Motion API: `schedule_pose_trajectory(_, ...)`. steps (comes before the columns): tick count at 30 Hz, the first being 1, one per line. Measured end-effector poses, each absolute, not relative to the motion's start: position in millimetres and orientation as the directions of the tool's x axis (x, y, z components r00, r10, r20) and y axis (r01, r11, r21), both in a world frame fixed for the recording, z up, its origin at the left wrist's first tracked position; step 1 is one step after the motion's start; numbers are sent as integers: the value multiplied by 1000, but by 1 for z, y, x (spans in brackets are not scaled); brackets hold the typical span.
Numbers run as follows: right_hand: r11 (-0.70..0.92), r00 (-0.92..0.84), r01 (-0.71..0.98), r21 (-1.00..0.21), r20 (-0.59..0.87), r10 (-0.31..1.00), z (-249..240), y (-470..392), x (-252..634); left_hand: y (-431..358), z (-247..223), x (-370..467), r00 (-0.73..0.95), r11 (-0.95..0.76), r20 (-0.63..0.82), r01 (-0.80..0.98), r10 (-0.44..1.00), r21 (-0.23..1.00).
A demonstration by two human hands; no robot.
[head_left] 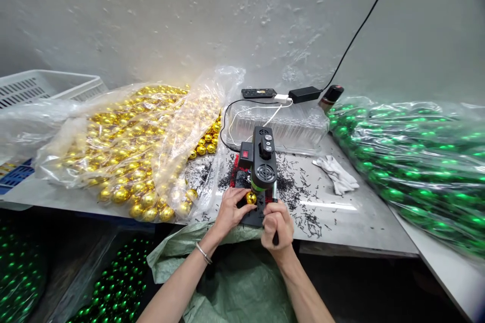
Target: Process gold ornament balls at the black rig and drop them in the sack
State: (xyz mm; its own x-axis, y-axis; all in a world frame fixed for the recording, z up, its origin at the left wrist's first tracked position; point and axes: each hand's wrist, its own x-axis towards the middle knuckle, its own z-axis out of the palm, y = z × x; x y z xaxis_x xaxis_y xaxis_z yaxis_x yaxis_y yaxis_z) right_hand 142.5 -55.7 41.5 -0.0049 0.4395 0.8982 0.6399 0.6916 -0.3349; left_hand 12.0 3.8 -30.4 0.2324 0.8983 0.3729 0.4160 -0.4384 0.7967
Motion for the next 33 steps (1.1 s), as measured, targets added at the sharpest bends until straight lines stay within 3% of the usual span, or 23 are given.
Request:
schedule_pose_trajectory(5,585,143,575,-573,774,617,98,-63,138,-18,-26,5,281,-473,384,434,880,767)
schedule_pose_trajectory(10,599,130,561,-572,775,618,105,-65,136,-47,-20,-34,382,-602,469,419,796,680)
schedule_pose_trajectory(12,609,135,558,-564,786,603,98,-64,135,-30,-8,-50,250,-528,469,490,847,693)
schedule_pose_trajectory(14,614,153,555,-562,794,588,92,-63,134,9,10,-61,47,-334,402,648,915,685)
schedule_pose_trajectory(17,615,165,560,-555,802,574,88,-62,133,80,35,-69,-77,-49,214,848,974,528)
schedule_pose_trajectory(21,615,148,573,-542,807,572,86,-63,133,136,43,-70,-83,25,99,875,992,484)
schedule_pose_trajectory(26,617,137,585,-526,814,564,83,-64,134,135,39,-72,-40,6,58,863,998,504)
schedule_pose_trajectory(27,617,137,586,-525,815,563,82,-64,135,130,40,-74,-36,-4,66,848,997,530)
schedule_pose_trajectory(29,615,136,589,-524,815,564,81,-64,135,117,42,-77,-8,-36,58,702,998,711)
schedule_pose_trajectory(31,614,134,592,-523,815,564,81,-64,135,99,42,-78,63,-23,1,345,998,938)
schedule_pose_trajectory(33,610,131,596,-522,813,567,80,-64,135,77,40,-76,143,75,-71,-24,987,997)
